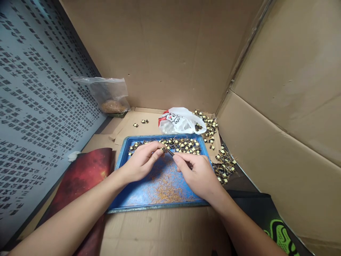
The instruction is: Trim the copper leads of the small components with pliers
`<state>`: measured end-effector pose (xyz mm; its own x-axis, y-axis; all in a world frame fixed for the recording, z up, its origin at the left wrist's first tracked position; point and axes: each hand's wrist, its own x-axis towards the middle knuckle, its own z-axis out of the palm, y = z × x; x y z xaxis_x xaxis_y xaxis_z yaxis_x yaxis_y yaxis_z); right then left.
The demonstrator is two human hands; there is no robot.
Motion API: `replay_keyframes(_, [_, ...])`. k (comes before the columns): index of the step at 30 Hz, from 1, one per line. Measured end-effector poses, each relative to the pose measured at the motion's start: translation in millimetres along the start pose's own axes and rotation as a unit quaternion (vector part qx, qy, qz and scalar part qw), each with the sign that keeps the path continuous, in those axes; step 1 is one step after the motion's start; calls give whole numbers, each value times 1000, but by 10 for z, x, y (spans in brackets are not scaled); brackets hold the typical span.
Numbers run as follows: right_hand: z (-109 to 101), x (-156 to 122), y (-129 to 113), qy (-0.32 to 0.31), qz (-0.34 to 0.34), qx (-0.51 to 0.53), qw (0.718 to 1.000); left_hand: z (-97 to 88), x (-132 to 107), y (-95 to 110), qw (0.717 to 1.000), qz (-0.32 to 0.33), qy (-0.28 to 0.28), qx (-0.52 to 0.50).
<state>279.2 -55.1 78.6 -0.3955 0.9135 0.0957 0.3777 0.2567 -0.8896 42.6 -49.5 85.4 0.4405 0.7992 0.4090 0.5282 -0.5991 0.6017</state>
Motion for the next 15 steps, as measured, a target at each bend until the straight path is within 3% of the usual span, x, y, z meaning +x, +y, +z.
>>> replay_keyframes(10, [18, 0, 6, -20, 45, 33, 998, 12, -28, -41, 991, 26, -28, 132])
replay_keyframes(15, [9, 0, -3, -26, 9, -17, 999, 7, -12, 7, 998, 3, -25, 62])
